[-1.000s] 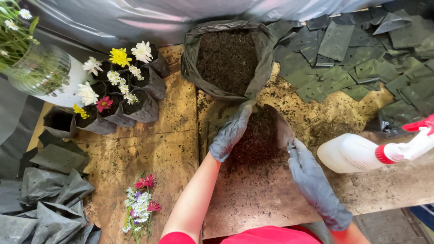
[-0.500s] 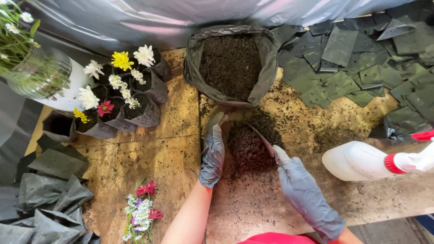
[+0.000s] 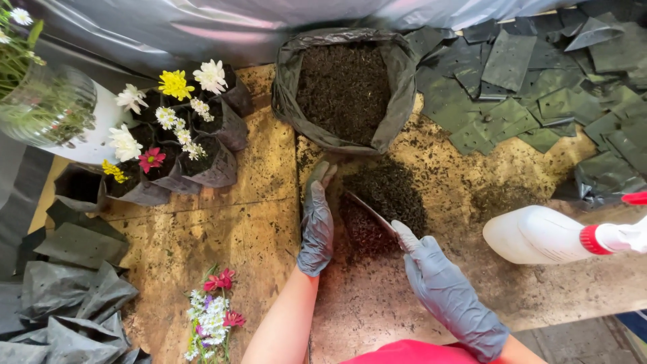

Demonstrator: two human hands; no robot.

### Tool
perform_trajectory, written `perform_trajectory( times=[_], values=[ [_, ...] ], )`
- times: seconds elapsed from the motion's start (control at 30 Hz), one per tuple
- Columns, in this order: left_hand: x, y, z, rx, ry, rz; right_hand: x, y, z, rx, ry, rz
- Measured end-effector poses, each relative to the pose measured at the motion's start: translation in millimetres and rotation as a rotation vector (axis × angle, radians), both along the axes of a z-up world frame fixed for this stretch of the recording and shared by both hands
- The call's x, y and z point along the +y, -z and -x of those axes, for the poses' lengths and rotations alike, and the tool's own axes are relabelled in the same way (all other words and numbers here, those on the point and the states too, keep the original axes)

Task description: A person uses a trowel and a small scoop to transfer soil from a large bag into small black plastic seedling bags on a wooden workbench.

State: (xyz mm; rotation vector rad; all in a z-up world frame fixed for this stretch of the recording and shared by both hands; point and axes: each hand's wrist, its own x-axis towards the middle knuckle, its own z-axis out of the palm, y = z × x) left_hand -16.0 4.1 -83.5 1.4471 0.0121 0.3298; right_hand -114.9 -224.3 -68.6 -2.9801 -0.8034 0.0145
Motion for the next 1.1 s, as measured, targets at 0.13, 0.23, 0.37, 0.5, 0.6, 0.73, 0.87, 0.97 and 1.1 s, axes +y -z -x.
perform_trajectory(
  times=[0.13,0.23,0.37,0.5,0.6,0.73,0.87,0.97,1.1],
  values=[
    [1,-3,-2,0.055,0.033,0.155,-6,-37,-6,-0.183,-0.021,-0.043],
    [19,17,-8,0.062,0.071,-0.254,-15,-36,-38,0.248,0.337,-0.657],
    [29,20,-6,0.214,0.204,-0.375,1,-33,-165,0.209,0.511,-0.568],
    [24,19,-11,0.3,0.181,-0.35,43,-37,-264,0.171,0.629,-0.508],
    [10,-4,-3,0.201,0.074,-0.261,56,-43,-266,0.262,0.627,-0.397],
    [2,-17,-2,0.047,-0.073,-0.093,49,-16,-257,0.24,0.409,-0.686],
    [2,-21,-5,0.075,-0.069,-0.066,58,20,-271,0.472,0.726,-0.986],
    [1,-27,-8,0.122,-0.08,-0.077,51,69,-308,0.787,0.558,-1.316],
    [1,-34,-6,0.17,-0.097,-0.098,59,47,-302,1.01,0.599,-1.526]
  ],
)
